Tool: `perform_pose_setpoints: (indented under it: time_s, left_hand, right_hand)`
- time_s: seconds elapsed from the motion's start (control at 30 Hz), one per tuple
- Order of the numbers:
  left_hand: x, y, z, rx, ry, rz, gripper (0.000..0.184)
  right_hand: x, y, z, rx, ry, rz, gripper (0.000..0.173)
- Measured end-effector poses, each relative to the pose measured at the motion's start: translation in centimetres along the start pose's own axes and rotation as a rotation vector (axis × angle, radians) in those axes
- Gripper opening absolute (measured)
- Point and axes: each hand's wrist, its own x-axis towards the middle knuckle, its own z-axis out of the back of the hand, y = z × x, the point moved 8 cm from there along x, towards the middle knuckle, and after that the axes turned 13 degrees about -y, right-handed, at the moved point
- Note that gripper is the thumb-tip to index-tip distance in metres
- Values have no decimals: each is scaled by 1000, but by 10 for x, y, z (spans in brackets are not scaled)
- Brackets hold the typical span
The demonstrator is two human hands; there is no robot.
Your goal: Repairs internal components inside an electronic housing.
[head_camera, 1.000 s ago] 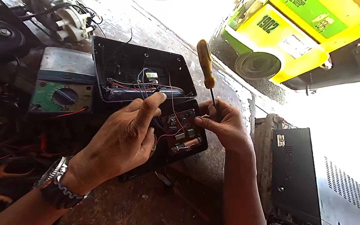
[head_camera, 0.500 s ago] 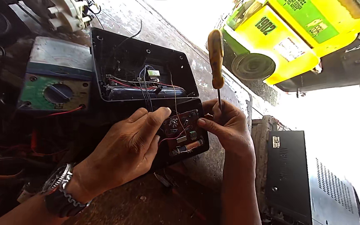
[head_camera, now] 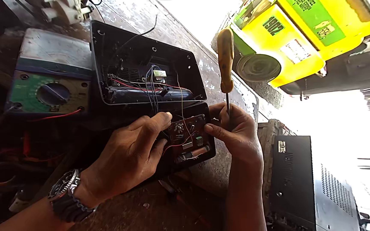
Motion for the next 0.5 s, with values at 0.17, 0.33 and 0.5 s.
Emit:
perform_pose_setpoints:
  time_s: [0.17, 0.33, 0.5]
  left_hand:
    - [0, -1, -1, 70, 24, -27, 49]
    - [2, -3, -9, 159, 155, -60, 45]
    - [7, -11, -14, 218, 225, -65, 43]
  right_hand:
    - [0, -3, -2, -23, 0, -29, 26]
    - [-2, -16, -3, -132, 2, -130, 23]
    - [-4, -20, 0, -268, 1, -200, 22]
